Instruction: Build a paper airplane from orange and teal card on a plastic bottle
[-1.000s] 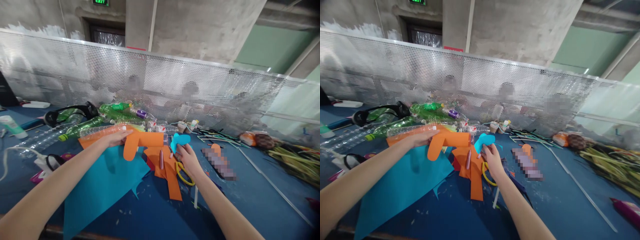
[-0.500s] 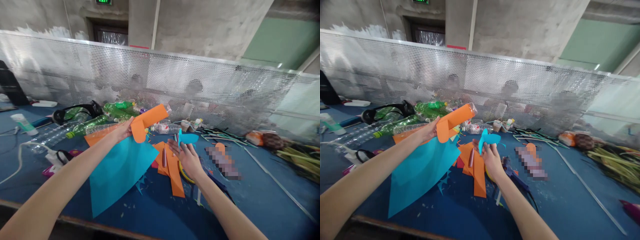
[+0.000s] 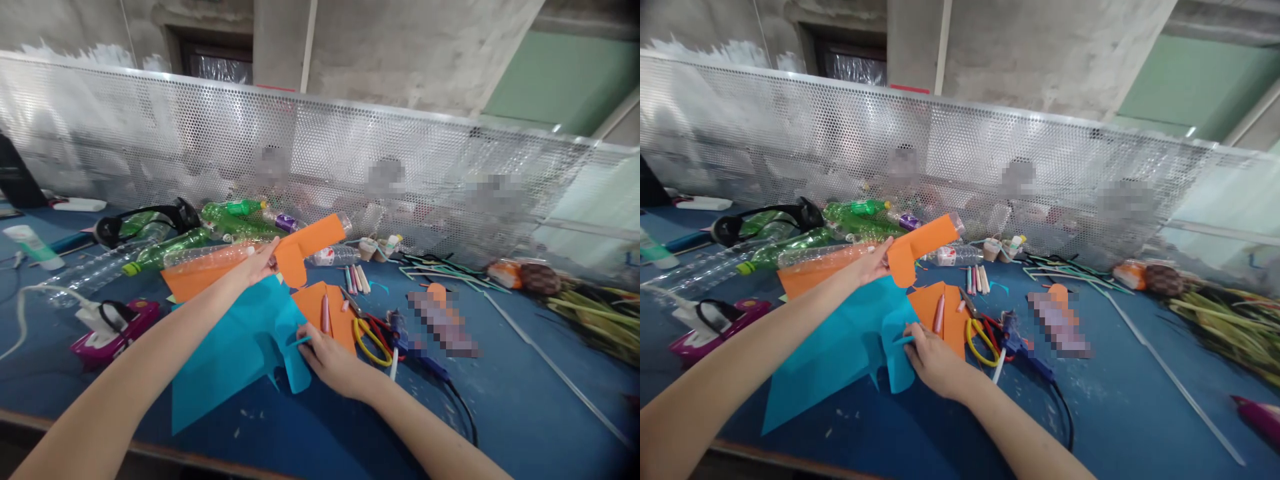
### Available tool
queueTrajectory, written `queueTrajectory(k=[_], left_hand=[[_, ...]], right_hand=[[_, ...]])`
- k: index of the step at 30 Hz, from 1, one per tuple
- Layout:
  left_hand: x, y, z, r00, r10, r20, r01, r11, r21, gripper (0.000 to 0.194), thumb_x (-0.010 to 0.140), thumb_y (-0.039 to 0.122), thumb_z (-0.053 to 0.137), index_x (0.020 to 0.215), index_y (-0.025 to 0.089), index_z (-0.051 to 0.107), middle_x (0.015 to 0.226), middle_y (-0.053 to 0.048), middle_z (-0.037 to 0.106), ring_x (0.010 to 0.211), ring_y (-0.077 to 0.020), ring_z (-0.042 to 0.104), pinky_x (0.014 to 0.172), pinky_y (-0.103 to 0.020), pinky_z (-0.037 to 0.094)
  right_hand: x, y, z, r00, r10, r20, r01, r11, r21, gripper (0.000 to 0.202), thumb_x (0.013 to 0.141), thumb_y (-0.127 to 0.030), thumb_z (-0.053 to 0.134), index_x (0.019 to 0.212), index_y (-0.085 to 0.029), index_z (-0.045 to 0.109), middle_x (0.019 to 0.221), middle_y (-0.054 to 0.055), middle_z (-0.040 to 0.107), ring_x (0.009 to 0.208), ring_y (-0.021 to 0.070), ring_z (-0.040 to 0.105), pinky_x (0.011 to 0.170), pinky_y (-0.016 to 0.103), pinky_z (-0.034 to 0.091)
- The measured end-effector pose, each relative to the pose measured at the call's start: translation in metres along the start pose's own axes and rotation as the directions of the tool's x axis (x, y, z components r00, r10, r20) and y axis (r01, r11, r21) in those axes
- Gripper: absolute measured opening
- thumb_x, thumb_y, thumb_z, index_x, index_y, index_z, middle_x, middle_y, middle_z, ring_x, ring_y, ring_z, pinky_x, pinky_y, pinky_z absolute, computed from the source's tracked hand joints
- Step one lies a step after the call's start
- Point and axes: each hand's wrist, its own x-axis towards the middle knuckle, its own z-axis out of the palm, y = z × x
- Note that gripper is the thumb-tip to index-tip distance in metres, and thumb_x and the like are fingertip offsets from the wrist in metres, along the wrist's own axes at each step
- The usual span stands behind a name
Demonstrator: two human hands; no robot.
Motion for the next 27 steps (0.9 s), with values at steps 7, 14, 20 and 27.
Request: queueTrajectory(k=[7,14,20,27], left_hand=[[-0.031,0.010,-0.003,0.992,-0.031,-0.124,0.048,0.989,0.142,0.040,0.069,0.056,0.064,0.083,0.018,0.059,0.062,0.002,0.058,0.059,-0.0119,0.053,0.063,-0.026,0.043],[-0.060,0.026,-0.016,0.976,-0.100,-0.195,0.175,0.891,0.419,0.043,0.067,0.049,0.068,0.098,0.021,0.058,0.070,0.002,0.054,0.059,-0.0112,0.048,0.062,-0.027,0.040],[-0.084,0.032,-0.022,0.987,-0.140,-0.073,0.142,0.591,0.794,0.056,0.069,0.055,0.062,0.113,0.022,0.052,0.082,-0.005,0.056,0.072,-0.0192,0.052,0.062,-0.029,0.040],[-0.088,0.032,-0.036,0.988,-0.155,0.025,0.037,0.386,0.922,0.062,0.073,0.058,0.053,0.124,0.023,0.045,0.113,-0.011,0.057,0.099,-0.0265,0.054,0.077,-0.032,0.042]], right_hand=[[0.012,0.018,0.011,0.970,0.155,-0.186,-0.159,0.987,-0.007,0.013,0.089,-0.017,0.037,0.099,-0.017,0.045,0.102,0.014,0.059,0.104,0.0237,0.056,0.089,0.041,0.043],[-0.007,0.004,-0.041,0.982,0.062,0.177,-0.158,0.779,0.607,0.020,0.088,-0.035,0.044,0.098,-0.021,0.055,0.093,0.005,0.065,0.089,0.0182,0.062,0.086,0.037,0.048],[0.004,0.029,-0.049,0.798,0.418,-0.434,0.180,0.521,0.834,0.022,0.077,-0.043,0.057,0.090,-0.026,0.052,0.088,0.002,0.067,0.083,0.0194,0.065,0.076,0.037,0.052],[0.014,0.050,-0.023,0.671,0.632,-0.388,-0.080,0.582,0.809,0.047,0.076,-0.041,0.056,0.116,-0.025,0.040,0.083,0.002,0.065,0.066,0.0168,0.064,0.070,0.038,0.055]])
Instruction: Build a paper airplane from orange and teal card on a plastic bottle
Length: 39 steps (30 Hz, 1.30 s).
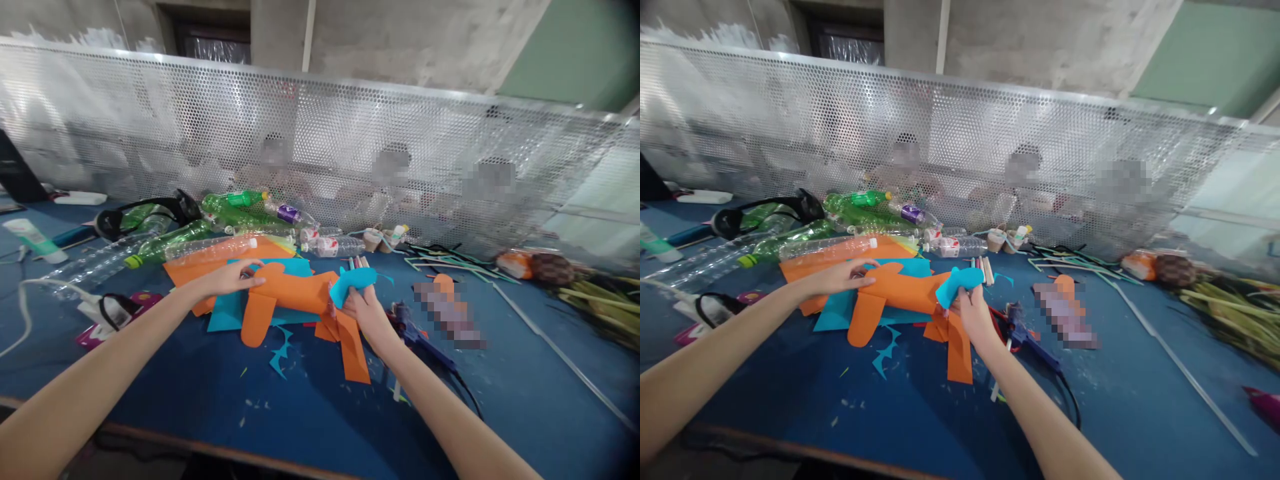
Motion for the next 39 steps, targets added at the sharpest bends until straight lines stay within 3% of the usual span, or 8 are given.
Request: queueTrajectory(k=[9,14,20,26,31,34,37,39], left_hand=[[-0.002,0.005,0.004,0.995,0.005,-0.099,-0.018,0.990,-0.140,0.047,0.065,0.049,0.068,0.107,0.028,0.060,0.096,-0.006,0.063,0.081,-0.0225,0.058,0.064,-0.025,0.043],[0.003,-0.001,0.004,0.993,-0.010,-0.114,-0.017,0.971,-0.238,0.047,0.059,0.042,0.073,0.103,0.028,0.063,0.095,-0.006,0.064,0.084,-0.0225,0.058,0.063,-0.023,0.043],[0.003,0.002,0.003,0.995,-0.023,-0.096,-0.001,0.969,-0.245,0.050,0.056,0.037,0.075,0.104,0.028,0.063,0.096,-0.006,0.065,0.082,-0.0219,0.059,0.061,-0.022,0.042],[-0.003,0.008,0.005,0.992,-0.104,-0.072,0.083,0.964,-0.254,0.049,0.062,0.041,0.071,0.108,0.026,0.061,0.095,-0.007,0.063,0.080,-0.0212,0.059,0.061,-0.023,0.043],[0.000,-0.002,0.004,0.997,-0.028,-0.070,0.007,0.960,-0.278,0.047,0.061,0.037,0.073,0.106,0.028,0.062,0.092,-0.006,0.064,0.081,-0.0222,0.058,0.061,-0.023,0.043],[0.003,0.004,0.005,0.975,0.007,-0.223,-0.053,0.978,-0.200,0.050,0.064,0.040,0.071,0.111,0.028,0.060,0.100,-0.009,0.062,0.088,-0.0250,0.056,0.066,-0.026,0.043],[0.004,0.031,0.015,0.866,0.141,-0.480,-0.189,0.981,-0.052,0.038,0.072,0.043,0.064,0.104,0.023,0.063,0.107,-0.011,0.060,0.098,-0.0282,0.051,0.078,-0.033,0.041],[0.005,0.055,0.026,0.858,0.255,-0.446,-0.290,0.957,-0.011,0.026,0.079,0.040,0.057,0.096,0.022,0.065,0.099,-0.010,0.062,0.094,-0.0263,0.053,0.081,-0.036,0.040]], right_hand=[[-0.005,-0.006,0.003,0.998,-0.009,0.056,0.011,1.000,-0.029,0.037,0.079,-0.040,0.051,0.111,-0.025,0.041,0.082,0.001,0.060,0.068,0.0153,0.061,0.065,0.034,0.056],[-0.002,-0.004,0.003,0.995,-0.025,0.097,0.030,0.998,-0.053,0.028,0.079,-0.037,0.049,0.104,-0.025,0.042,0.076,-0.001,0.057,0.064,0.0145,0.059,0.066,0.035,0.056],[0.001,-0.001,0.000,0.990,-0.061,0.127,0.066,0.997,-0.036,0.024,0.079,-0.037,0.051,0.097,-0.025,0.043,0.076,-0.002,0.057,0.066,0.0136,0.058,0.073,0.035,0.053],[-0.002,-0.008,-0.003,0.991,-0.039,0.127,0.035,0.999,0.034,0.023,0.078,-0.038,0.053,0.095,-0.026,0.042,0.072,-0.005,0.054,0.061,0.0113,0.056,0.067,0.031,0.054],[-0.003,-0.010,-0.002,0.990,-0.002,0.140,0.007,0.999,-0.038,0.021,0.079,-0.037,0.050,0.095,-0.026,0.044,0.072,-0.002,0.058,0.062,0.0144,0.059,0.063,0.032,0.054],[0.001,-0.012,-0.007,0.988,-0.041,0.146,0.056,0.993,-0.103,0.017,0.081,-0.036,0.048,0.093,-0.025,0.044,0.077,-0.001,0.060,0.065,0.0147,0.060,0.063,0.031,0.053],[0.007,-0.015,-0.016,0.974,-0.163,0.158,0.193,0.960,-0.202,0.018,0.084,-0.037,0.046,0.095,-0.024,0.046,0.081,0.001,0.061,0.068,0.0146,0.060,0.069,0.032,0.051],[0.009,-0.017,-0.021,0.952,-0.253,0.171,0.293,0.915,-0.276,0.019,0.085,-0.038,0.046,0.097,-0.022,0.049,0.082,0.002,0.061,0.072,0.0154,0.059,0.070,0.032,0.050]])
